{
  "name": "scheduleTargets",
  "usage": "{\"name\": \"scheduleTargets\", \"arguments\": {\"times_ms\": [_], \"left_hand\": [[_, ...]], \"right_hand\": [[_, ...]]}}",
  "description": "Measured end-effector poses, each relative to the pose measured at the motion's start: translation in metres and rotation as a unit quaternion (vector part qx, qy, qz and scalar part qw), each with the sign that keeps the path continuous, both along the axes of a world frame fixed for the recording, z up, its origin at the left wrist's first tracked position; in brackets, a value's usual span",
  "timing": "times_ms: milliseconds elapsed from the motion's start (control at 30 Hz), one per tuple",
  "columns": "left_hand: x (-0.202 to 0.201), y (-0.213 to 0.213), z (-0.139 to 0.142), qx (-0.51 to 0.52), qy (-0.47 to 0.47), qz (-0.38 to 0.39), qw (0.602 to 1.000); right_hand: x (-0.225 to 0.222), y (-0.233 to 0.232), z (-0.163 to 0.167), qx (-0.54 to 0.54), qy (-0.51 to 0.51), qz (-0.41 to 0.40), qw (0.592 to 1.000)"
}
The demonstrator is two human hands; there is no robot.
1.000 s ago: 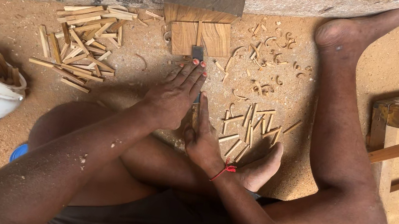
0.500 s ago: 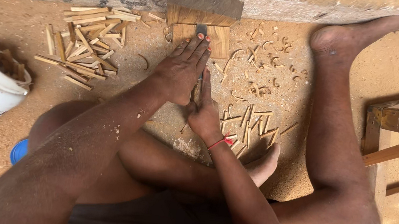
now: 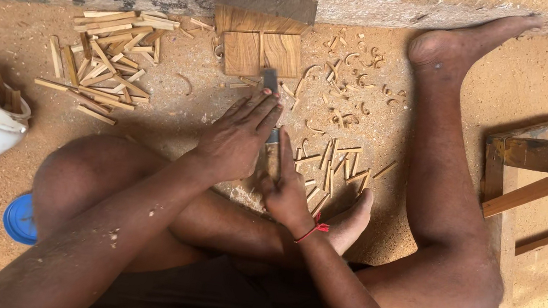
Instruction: The person sits on the floor and uses a chisel to carve a small wooden block. They repeatedly strike the chisel with their hand to remove wood shavings, occasionally pausing to clear debris from the workpiece. The task involves precise manual control of the tool to shape the wood.
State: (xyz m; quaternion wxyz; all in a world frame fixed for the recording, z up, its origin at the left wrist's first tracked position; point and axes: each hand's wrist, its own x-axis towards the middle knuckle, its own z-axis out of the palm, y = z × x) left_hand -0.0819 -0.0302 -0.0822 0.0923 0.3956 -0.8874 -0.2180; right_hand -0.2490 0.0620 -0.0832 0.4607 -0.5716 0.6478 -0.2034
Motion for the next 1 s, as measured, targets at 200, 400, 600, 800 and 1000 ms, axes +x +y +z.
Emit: {"name": "scheduleTargets", "arguments": {"times_ms": [200, 400, 600, 800, 1000], "left_hand": [[-0.007, -0.005, 0.007, 0.037, -0.085, -0.004, 0.996], [-0.01, -0.037, 0.026, 0.084, -0.244, -0.036, 0.965], [-0.013, -0.078, 0.023, 0.069, -0.248, -0.021, 0.966], [-0.017, -0.036, 0.024, -0.003, -0.038, -0.012, 0.999], [-0.017, -0.005, 0.007, 0.001, -0.047, 0.006, 0.999]], "right_hand": [[0.006, -0.004, -0.016, -0.222, 0.038, 0.07, 0.972], [0.012, -0.033, -0.032, 0.0, 0.066, 0.033, 0.997], [0.021, -0.067, -0.043, -0.075, 0.063, 0.023, 0.995], [0.011, -0.045, -0.009, -0.058, -0.08, -0.069, 0.993], [0.005, -0.009, 0.007, 0.052, 0.003, -0.038, 0.998]]}}
